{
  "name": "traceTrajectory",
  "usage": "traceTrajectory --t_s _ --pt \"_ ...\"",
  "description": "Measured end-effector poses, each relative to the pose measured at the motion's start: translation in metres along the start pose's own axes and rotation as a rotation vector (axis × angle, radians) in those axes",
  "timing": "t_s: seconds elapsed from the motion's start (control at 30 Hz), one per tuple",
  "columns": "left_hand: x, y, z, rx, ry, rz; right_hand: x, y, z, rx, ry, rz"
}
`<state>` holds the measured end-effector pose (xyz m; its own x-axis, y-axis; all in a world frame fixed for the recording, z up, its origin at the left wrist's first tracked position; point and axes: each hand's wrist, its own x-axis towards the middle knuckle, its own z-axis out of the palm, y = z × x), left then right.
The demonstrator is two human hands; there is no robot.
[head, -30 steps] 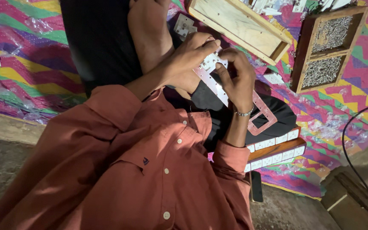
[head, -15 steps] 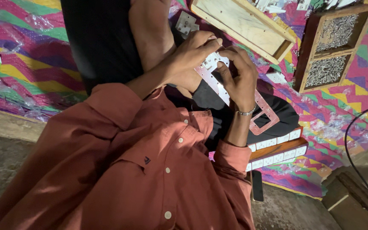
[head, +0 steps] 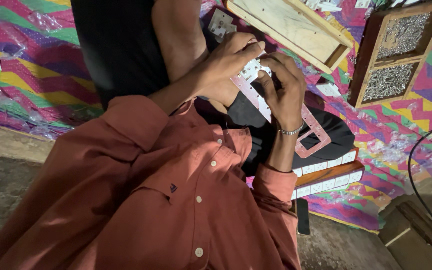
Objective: The person sits on the floor and assembles white plastic electrical sockets into a red metal frame. They pick up sockets and screws, insert them into the frame, and tighten them using a screwdriver. The person repeats this process for multiple sockets along the frame.
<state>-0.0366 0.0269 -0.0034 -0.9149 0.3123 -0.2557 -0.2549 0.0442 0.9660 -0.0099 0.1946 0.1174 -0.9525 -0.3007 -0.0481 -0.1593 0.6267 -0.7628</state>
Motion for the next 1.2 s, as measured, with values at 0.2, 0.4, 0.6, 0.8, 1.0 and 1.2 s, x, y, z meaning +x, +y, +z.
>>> traceTrajectory --t_s 0.2,0.4,0.6,0.8,1.0,1.2 --pt "0.005 -0.003 0.002 0.026 0.0 -0.004 0.003 0.0 -0.001 0.022 -0.003 0.035" --pt "0.004 -0.007 0.002 0.089 0.014 0.04 0.003 -0.001 -0.001 -0.05 0.015 -0.051" --pt "0.003 -0.003 0.002 0.066 0.001 -0.004 0.001 0.001 -0.001 -0.053 -0.004 -0.075" --pt "0.0 0.005 0.0 0.105 -0.014 0.009 -0.005 0.003 0.002 -0.067 -0.021 -0.033" --pt "0.005 0.002 0.002 0.067 0.002 -0.072 -0.003 0.003 0.003 -0.103 -0.016 -0.036" --pt "0.004 -0.007 0.001 0.065 0.03 0.066 -0.001 0.001 0.006 -0.094 0.004 -0.062"
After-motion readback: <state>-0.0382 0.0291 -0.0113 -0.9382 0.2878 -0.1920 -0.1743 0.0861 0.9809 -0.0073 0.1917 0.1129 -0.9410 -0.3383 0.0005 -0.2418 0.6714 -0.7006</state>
